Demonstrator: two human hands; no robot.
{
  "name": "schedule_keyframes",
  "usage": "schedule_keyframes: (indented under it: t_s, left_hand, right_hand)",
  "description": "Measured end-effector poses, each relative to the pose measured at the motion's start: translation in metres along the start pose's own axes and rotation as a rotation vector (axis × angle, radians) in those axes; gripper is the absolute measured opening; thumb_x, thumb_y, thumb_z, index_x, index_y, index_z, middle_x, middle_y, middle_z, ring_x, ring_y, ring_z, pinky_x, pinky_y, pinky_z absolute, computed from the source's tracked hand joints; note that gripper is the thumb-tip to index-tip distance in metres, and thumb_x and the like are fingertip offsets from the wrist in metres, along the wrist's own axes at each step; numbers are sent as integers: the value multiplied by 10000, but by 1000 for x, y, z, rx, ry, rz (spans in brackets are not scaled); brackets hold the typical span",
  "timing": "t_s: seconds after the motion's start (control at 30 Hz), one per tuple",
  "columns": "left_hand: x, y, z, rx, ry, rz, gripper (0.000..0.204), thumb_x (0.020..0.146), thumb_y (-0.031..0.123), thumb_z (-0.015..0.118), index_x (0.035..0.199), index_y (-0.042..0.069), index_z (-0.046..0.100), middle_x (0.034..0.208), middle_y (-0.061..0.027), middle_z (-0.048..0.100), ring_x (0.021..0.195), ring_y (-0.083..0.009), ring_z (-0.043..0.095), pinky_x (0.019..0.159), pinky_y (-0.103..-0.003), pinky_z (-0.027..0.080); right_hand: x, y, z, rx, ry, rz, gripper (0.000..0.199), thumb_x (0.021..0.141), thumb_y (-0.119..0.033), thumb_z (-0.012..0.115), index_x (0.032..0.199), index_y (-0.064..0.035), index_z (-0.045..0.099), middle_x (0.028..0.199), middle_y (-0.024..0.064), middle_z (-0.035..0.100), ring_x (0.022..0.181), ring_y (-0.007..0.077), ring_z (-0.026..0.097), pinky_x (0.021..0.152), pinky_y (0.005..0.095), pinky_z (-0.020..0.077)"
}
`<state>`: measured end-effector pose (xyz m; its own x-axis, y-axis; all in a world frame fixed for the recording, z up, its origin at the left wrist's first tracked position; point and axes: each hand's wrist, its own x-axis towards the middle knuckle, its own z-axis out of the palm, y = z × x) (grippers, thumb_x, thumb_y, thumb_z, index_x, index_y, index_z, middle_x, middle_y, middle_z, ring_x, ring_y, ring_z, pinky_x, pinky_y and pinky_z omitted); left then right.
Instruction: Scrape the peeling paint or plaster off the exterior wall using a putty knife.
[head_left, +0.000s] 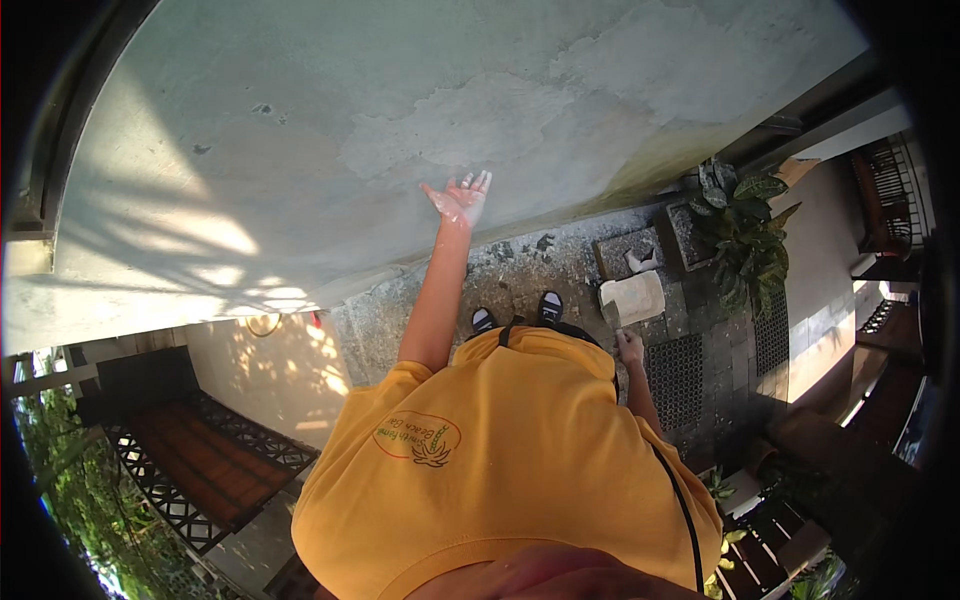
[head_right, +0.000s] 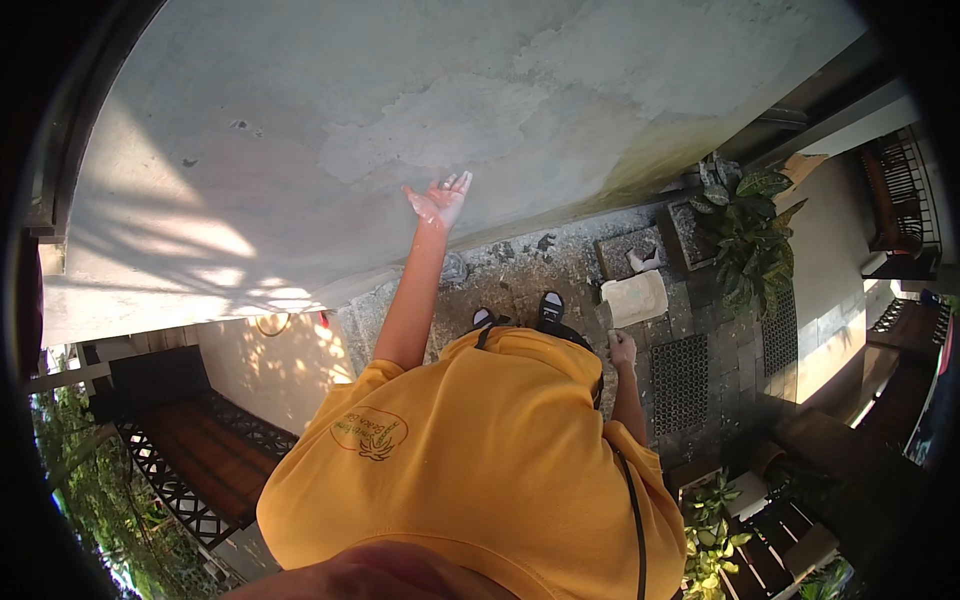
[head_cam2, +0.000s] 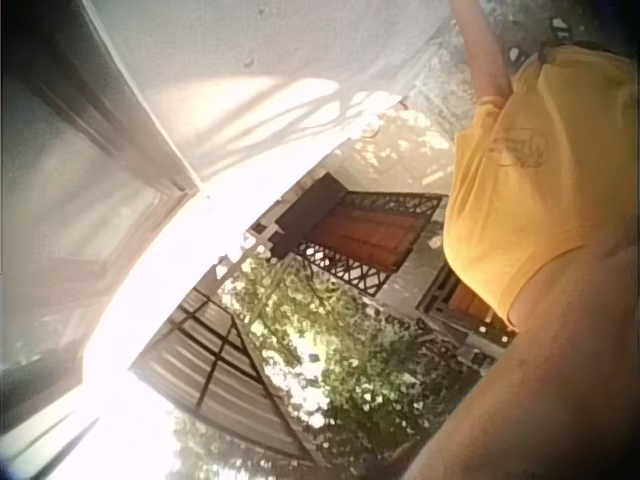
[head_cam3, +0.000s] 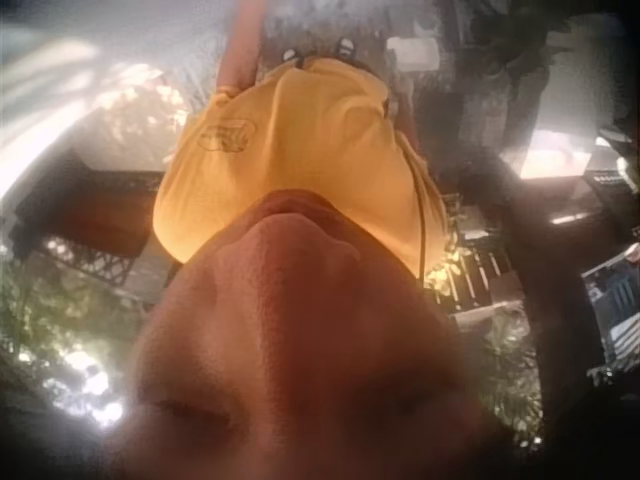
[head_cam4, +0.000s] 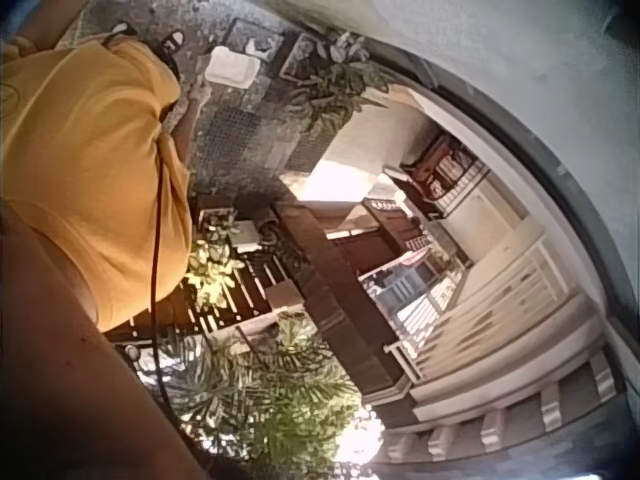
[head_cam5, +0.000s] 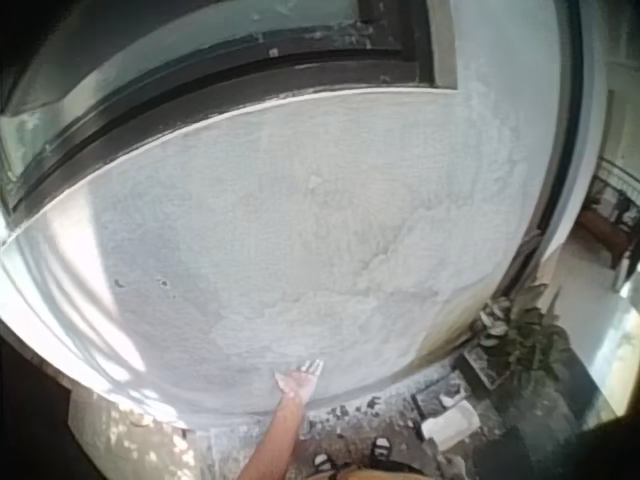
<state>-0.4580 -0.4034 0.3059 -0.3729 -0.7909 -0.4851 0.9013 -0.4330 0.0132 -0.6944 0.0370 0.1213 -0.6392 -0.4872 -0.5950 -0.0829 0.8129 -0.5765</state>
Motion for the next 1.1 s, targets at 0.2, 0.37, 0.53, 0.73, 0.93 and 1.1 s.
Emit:
schedule_keyframes:
  t_s: [0.2,0.37,0.53,0.73,0.93,1.1]
  left_hand:
    - [4,-24,25,-118,-10,71,959,837,729,272,1429,132,-190,1526,-124,-114,1408,-340,19,1116,-524,159]
    - [-10,-48,66,-117,-2,106,949,857,698,279,1423,103,-196,1516,-129,-157,1409,-330,-13,1117,-530,154]
    - [-18,-50,82,-147,-36,122,945,872,669,287,1412,72,-208,1508,-124,-192,1408,-332,-31,1116,-537,153]
    - [-21,-40,86,-140,-48,115,956,872,673,272,1404,48,-217,1502,-136,-205,1404,-336,-74,1122,-529,117]
    - [-7,-24,63,-23,46,221,1013,835,721,284,1414,43,-197,1499,-195,-169,1403,-349,-79,1133,-485,65]
    - [-13,-15,53,24,42,234,945,873,677,237,1419,11,-151,1497,-227,-129,1404,-357,-38,1129,-512,98]
  right_hand:
    - [38,38,-33,-89,8,9,331,858,-339,610,1007,-50,668,693,59,651,611,133,622,580,314,494]
    - [78,89,-57,-64,-48,200,339,850,-337,623,1054,-69,664,707,81,656,533,162,614,514,322,515]
    - [111,79,-69,-63,-47,101,355,850,-349,624,1075,-76,654,697,81,653,495,162,600,462,316,504]
    - [137,35,-70,-37,-112,36,354,854,-369,613,1041,-72,655,686,79,648,473,152,583,445,295,477]
    - [156,16,-64,21,-195,-6,363,867,-376,588,1059,-72,637,695,88,644,460,158,571,438,293,468]
    - [159,29,-60,67,-233,-18,368,873,-368,578,1069,-60,628,705,99,642,471,167,574,429,286,460]
